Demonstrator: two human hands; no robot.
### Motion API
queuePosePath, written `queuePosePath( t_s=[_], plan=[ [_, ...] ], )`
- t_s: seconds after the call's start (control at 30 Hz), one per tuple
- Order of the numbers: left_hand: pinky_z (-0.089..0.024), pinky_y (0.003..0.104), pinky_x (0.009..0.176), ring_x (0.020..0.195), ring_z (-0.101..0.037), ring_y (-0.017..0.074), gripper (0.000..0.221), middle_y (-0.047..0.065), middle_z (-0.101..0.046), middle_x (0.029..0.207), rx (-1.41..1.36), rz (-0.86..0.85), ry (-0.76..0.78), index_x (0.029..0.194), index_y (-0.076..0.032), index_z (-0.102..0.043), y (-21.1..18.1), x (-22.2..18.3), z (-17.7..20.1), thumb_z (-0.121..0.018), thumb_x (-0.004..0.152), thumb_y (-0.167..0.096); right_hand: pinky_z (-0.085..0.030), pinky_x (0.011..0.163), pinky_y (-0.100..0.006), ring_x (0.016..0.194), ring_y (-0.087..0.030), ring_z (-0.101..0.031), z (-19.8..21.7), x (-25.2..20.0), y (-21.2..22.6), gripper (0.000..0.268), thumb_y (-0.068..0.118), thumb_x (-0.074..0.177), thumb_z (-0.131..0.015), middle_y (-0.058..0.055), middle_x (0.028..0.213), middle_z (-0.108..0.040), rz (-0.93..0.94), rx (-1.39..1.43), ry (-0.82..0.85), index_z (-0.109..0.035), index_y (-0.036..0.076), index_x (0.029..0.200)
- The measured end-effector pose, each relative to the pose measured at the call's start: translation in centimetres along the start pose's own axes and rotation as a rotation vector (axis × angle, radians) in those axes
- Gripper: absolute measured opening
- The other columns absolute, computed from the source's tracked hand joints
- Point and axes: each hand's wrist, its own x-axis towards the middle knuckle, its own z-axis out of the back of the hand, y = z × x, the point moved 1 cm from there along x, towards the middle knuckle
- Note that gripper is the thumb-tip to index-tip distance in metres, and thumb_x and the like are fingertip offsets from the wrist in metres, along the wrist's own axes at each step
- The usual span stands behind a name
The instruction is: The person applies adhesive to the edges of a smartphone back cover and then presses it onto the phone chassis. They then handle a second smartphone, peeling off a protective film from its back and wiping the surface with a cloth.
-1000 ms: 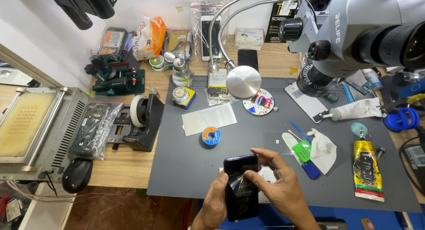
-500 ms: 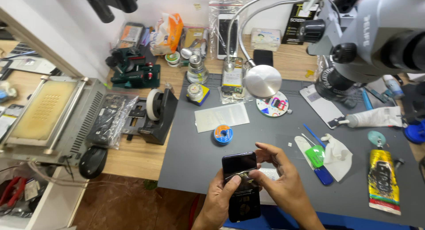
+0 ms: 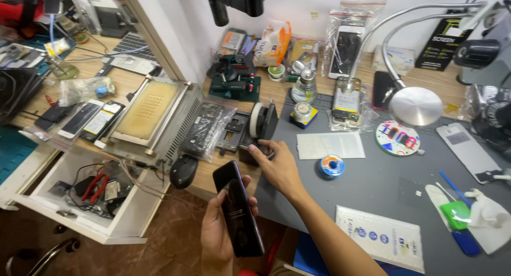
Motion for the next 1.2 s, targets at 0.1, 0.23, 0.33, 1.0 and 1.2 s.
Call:
queuePosePath(
  t_s=[0.1,0.23,0.33,1.0,1.2],
  plan=[
    [-0.064,0.050,0.087,0.100,-0.071,0.0411,0.056,0.020,-0.055,0.151,-0.049,0.040,0.005,0.155,-0.003,-0.045,-1.3,-0.5,2.5,-0.050,0.105,-0.028,-0.050,0.090,-0.031,0.089,-0.016,-0.064,-2.2,0.8,1.3,0.056,0.059,0.089,-0.064,0.000,0.093,-0.058,-0.097,0.006,-0.071,-0.077,0.020,0.126],
    [-0.063,0.059,0.094,0.111,-0.066,0.0492,0.054,0.021,-0.046,0.159,-0.256,0.150,0.216,0.155,0.001,-0.041,-2.2,-0.5,6.2,-0.038,0.112,-0.031,-0.040,0.073,-0.026,0.073,-0.010,-0.047,-4.0,1.0,1.8,0.035,0.046,0.089,-0.072,0.005,0.076,-0.048,-0.185,0.227,-0.146,-0.084,0.017,0.104],
    [-0.063,0.059,0.092,0.109,-0.067,0.0491,0.055,0.019,-0.047,0.158,-0.246,0.164,0.186,0.154,0.000,-0.043,-2.7,-0.6,7.3,-0.040,0.110,-0.033,-0.033,0.063,-0.023,0.065,-0.006,-0.036,-5.4,1.4,1.2,0.028,0.036,0.089,-0.078,0.008,0.067,-0.040,-0.196,0.445,-0.230,-0.082,0.010,0.095],
    [-0.062,0.052,0.088,0.104,-0.071,0.0470,0.056,0.027,-0.061,0.143,0.108,0.041,-0.062,0.147,0.005,-0.051,-5.2,-0.9,4.9,-0.046,0.102,-0.028,-0.066,0.087,-0.035,0.096,-0.014,-0.064,-8.7,0.2,2.5,0.025,0.026,0.094,-0.074,-0.006,0.100,-0.069,-0.223,0.763,-0.380,-0.076,0.002,0.103],
    [-0.061,0.054,0.089,0.104,-0.071,0.0468,0.057,0.027,-0.062,0.141,0.092,0.056,-0.111,0.149,0.002,-0.051,-5.7,-0.8,4.9,-0.047,0.101,-0.028,-0.059,0.094,-0.029,0.099,-0.019,-0.078,-8.9,-2.0,3.5,0.026,0.030,0.088,-0.076,-0.004,0.105,-0.072,-0.295,0.548,-0.398,-0.073,0.007,0.100]
  ],
)
